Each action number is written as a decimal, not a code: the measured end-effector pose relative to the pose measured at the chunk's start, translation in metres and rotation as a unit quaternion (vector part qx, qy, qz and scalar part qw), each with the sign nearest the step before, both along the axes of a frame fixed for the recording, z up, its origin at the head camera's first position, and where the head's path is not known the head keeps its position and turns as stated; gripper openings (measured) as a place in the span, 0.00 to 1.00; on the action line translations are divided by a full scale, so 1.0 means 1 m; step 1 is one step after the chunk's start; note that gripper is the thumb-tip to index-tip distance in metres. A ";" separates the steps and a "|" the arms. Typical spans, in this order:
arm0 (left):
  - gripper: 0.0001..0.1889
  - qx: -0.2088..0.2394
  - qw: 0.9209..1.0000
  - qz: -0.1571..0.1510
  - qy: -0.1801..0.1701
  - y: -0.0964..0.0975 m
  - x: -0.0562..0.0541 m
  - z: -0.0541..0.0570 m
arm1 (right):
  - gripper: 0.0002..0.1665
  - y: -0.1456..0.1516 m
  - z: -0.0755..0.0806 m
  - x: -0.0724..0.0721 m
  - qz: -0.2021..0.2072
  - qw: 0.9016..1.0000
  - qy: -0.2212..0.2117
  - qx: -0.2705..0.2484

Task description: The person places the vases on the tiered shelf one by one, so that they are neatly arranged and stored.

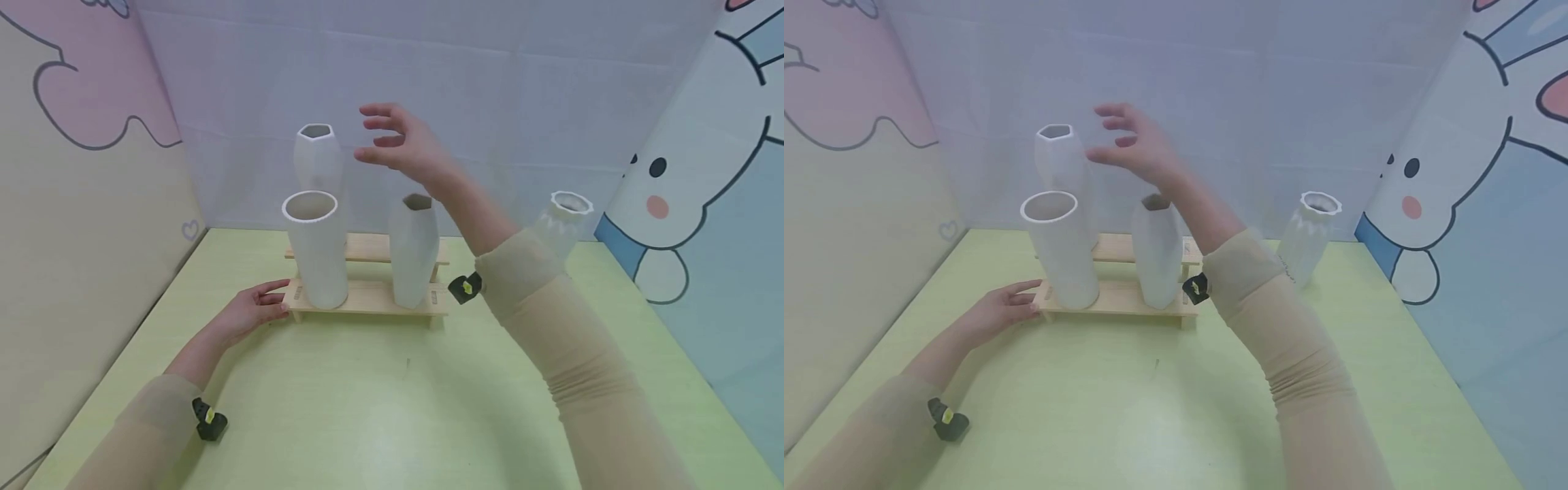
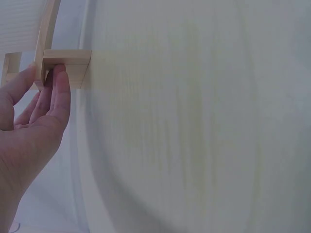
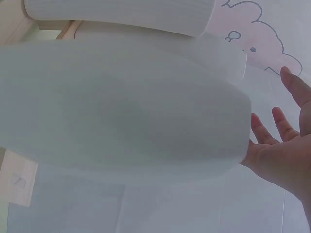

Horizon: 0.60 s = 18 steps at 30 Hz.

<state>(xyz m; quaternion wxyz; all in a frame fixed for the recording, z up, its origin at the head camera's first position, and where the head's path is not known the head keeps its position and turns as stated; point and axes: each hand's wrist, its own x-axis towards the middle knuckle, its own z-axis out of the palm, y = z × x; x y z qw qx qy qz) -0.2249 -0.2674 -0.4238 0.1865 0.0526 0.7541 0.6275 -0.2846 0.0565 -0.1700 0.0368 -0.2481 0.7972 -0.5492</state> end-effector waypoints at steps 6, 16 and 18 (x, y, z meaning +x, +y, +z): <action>0.36 0.000 1.000 -0.005 0.000 0.002 0.000 0.002 | 0.38 0.028 0.004 0.004 0.002 1.000 0.025 0.001; 0.36 -0.004 1.000 -0.004 0.000 0.002 -0.002 0.004 | 0.37 0.083 0.003 0.014 -0.017 0.999 0.032 -0.023; 0.36 -0.005 1.000 -0.005 0.000 0.001 -0.002 0.004 | 0.36 0.095 0.003 0.018 -0.021 0.999 0.036 -0.018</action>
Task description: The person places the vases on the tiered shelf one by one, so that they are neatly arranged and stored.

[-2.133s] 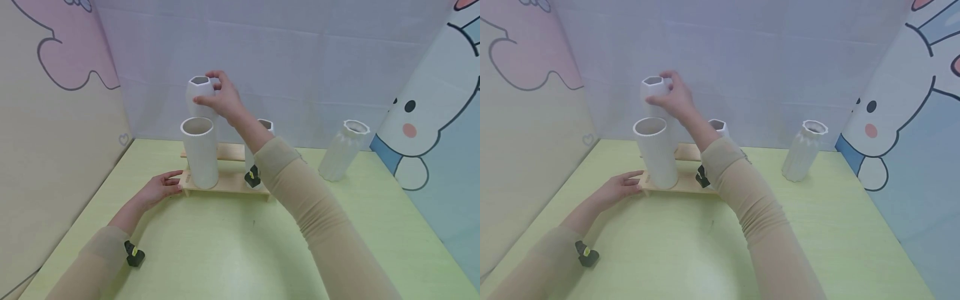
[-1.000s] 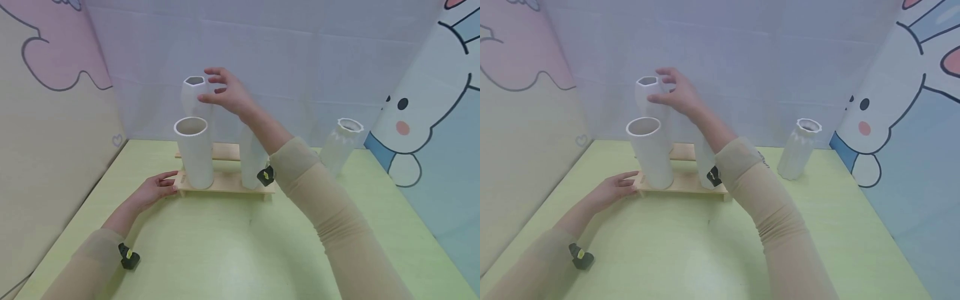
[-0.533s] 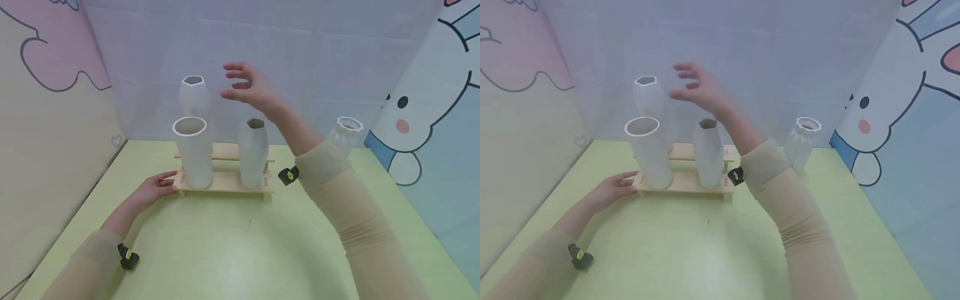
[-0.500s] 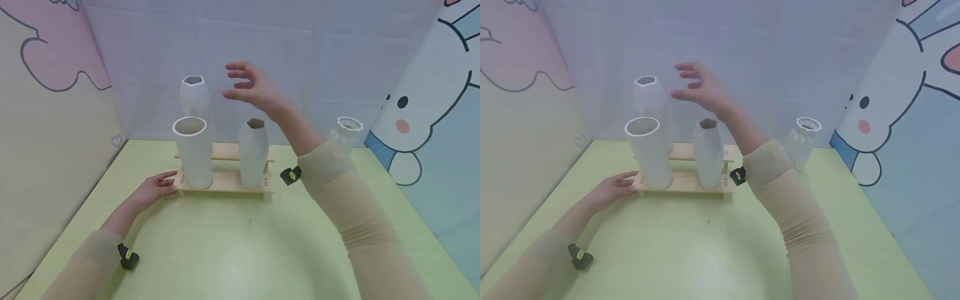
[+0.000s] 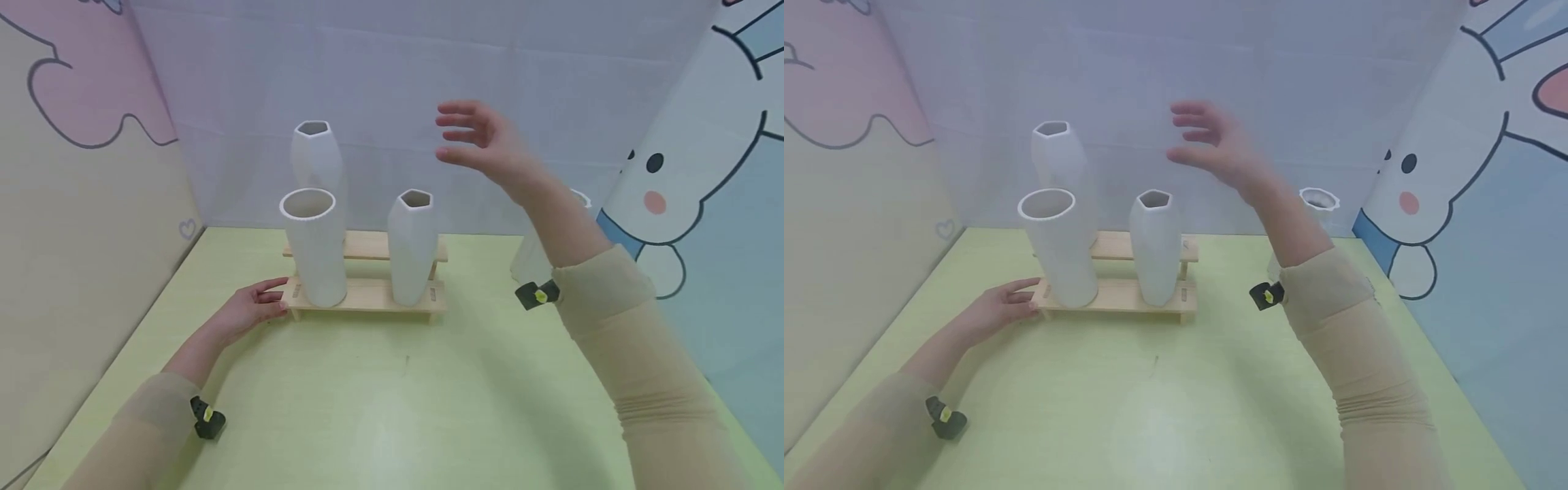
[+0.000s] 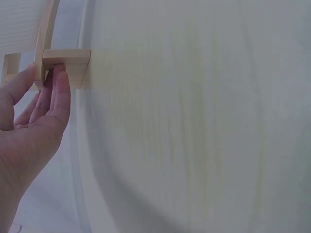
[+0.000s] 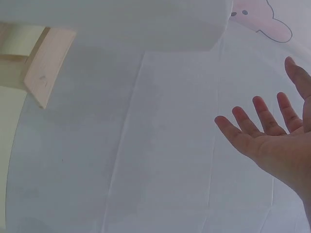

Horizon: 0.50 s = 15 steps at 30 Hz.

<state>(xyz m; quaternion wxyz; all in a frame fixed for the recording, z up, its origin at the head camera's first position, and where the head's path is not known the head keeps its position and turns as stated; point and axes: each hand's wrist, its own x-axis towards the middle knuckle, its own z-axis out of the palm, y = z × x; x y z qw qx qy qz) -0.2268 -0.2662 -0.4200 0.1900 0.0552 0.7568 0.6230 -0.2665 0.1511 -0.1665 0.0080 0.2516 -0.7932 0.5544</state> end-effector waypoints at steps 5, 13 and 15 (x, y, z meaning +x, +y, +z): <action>0.37 -0.004 1.000 0.000 0.001 -0.001 0.000 0.000 | 0.35 0.029 0.001 0.007 -0.016 1.000 0.013 0.021; 0.37 0.000 1.000 -0.004 0.000 -0.003 0.000 -0.001 | 0.33 0.070 0.000 0.017 -0.053 0.998 0.027 0.019; 0.37 0.001 1.000 -0.004 -0.001 -0.003 0.000 -0.001 | 0.33 0.080 0.000 0.020 -0.064 0.998 0.025 0.017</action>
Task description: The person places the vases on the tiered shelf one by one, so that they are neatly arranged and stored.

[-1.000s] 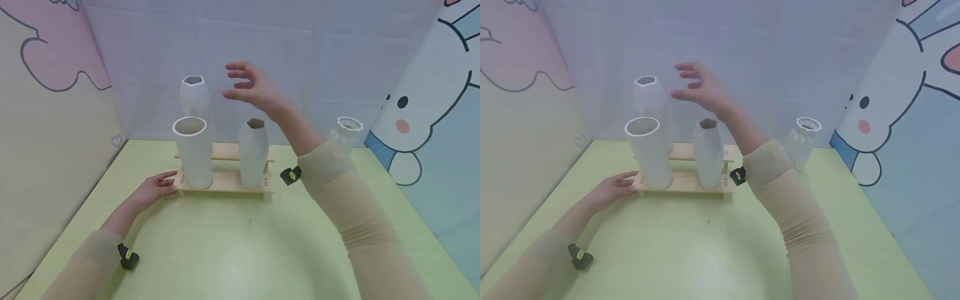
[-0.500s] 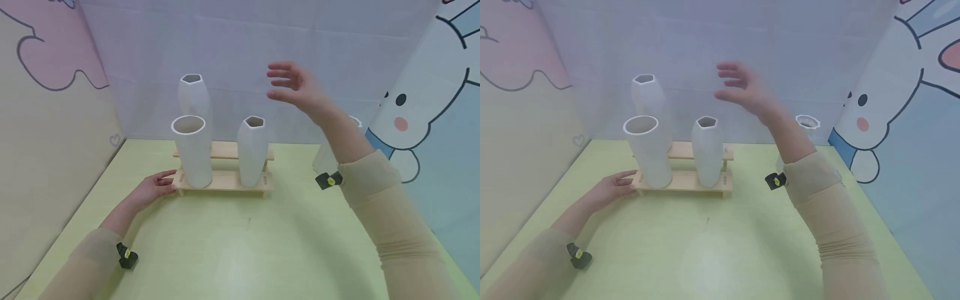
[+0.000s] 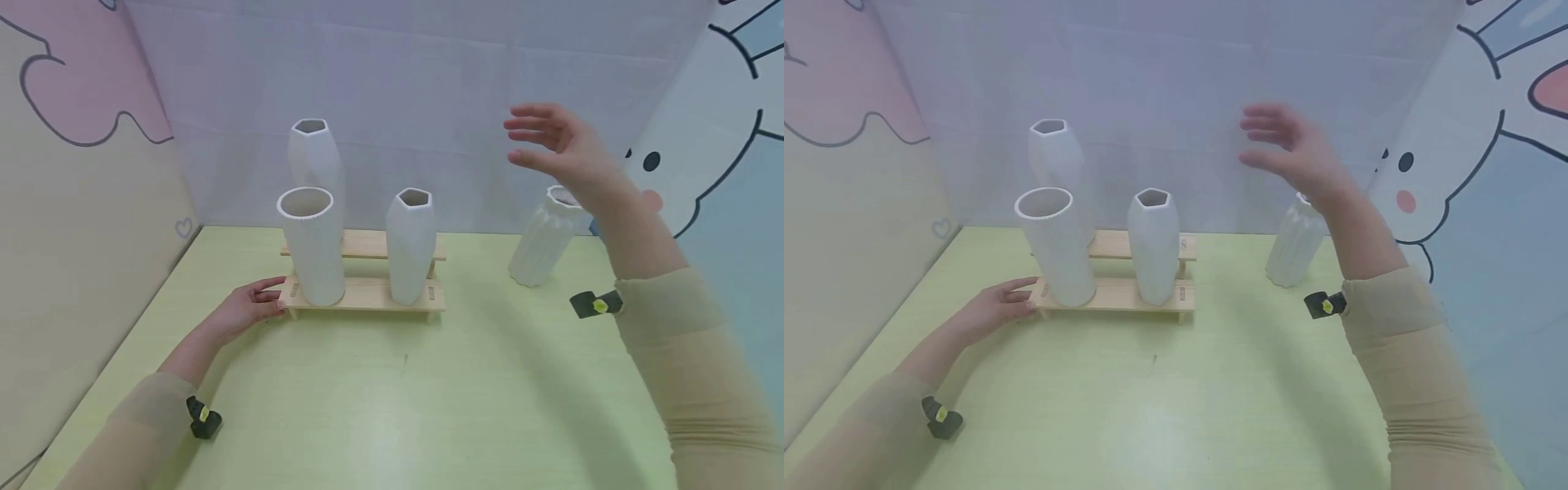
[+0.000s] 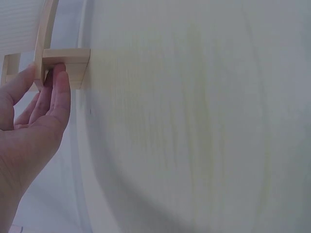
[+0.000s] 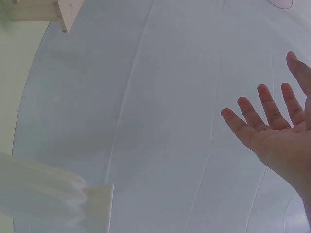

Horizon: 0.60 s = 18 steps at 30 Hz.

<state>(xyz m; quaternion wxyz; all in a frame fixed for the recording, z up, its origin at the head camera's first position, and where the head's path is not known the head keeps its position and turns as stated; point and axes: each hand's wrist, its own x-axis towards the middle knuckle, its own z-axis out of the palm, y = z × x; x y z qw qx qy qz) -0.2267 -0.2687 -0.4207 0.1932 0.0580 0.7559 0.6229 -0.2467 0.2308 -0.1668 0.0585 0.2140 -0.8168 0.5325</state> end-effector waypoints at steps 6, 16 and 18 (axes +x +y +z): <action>0.37 0.000 1.000 0.001 -0.001 0.000 0.001 0.000 | 0.35 0.025 -0.006 0.005 -0.050 0.998 -0.001 0.025; 0.38 -0.007 1.000 0.003 -0.001 -0.002 0.004 0.002 | 0.38 0.064 -0.037 0.002 -0.115 0.993 -0.032 0.011; 0.38 -0.007 1.000 0.004 -0.001 -0.002 0.004 0.001 | 0.38 0.070 -0.045 0.001 -0.140 0.989 -0.038 0.039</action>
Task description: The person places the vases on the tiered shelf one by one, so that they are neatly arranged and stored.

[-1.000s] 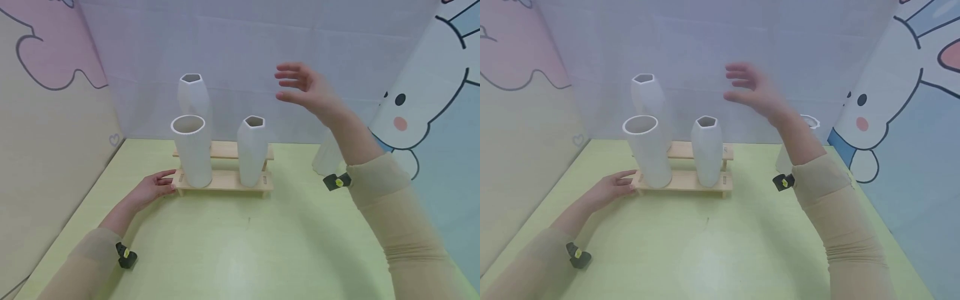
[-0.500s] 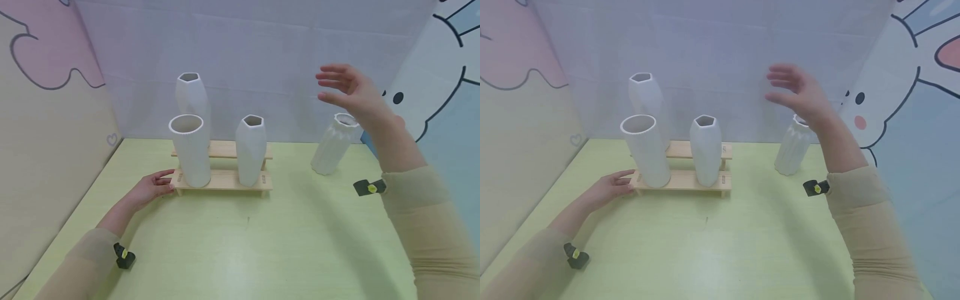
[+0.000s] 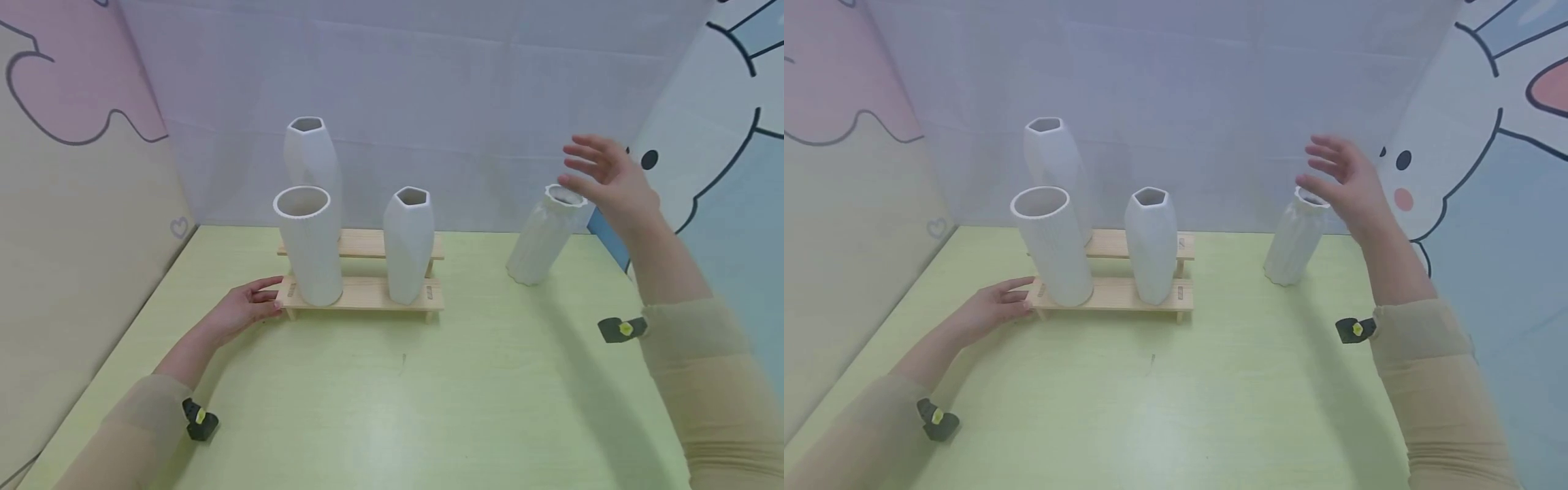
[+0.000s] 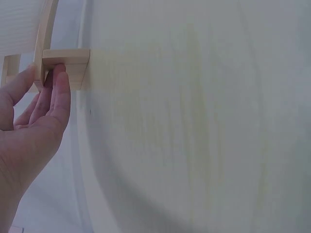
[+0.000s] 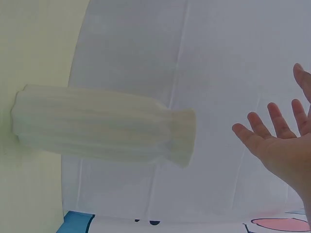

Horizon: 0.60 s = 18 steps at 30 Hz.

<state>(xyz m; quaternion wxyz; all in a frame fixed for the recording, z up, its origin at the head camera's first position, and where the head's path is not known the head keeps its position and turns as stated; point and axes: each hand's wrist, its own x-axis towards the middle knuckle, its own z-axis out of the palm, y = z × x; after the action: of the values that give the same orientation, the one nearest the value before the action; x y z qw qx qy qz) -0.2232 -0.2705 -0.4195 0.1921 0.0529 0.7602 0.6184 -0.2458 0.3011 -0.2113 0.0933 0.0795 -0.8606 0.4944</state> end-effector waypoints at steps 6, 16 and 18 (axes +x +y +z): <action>0.37 0.000 1.000 -0.003 0.002 0.000 0.000 0.001 | 0.38 0.016 -0.021 -0.003 -0.036 0.999 -0.012 0.004; 0.37 -0.005 1.000 -0.002 0.002 0.001 0.002 0.003 | 0.38 0.036 -0.052 -0.010 -0.083 0.996 -0.029 -0.027; 0.37 -0.004 1.000 0.000 0.001 0.001 0.002 0.003 | 0.39 0.038 -0.059 -0.012 -0.095 0.994 -0.040 -0.038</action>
<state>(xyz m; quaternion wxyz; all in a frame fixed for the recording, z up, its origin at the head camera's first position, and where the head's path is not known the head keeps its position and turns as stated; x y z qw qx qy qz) -0.2215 -0.2696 -0.4163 0.1917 0.0524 0.7629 0.6152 -0.2577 0.3394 -0.2700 0.1080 -0.0261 -0.8477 0.5187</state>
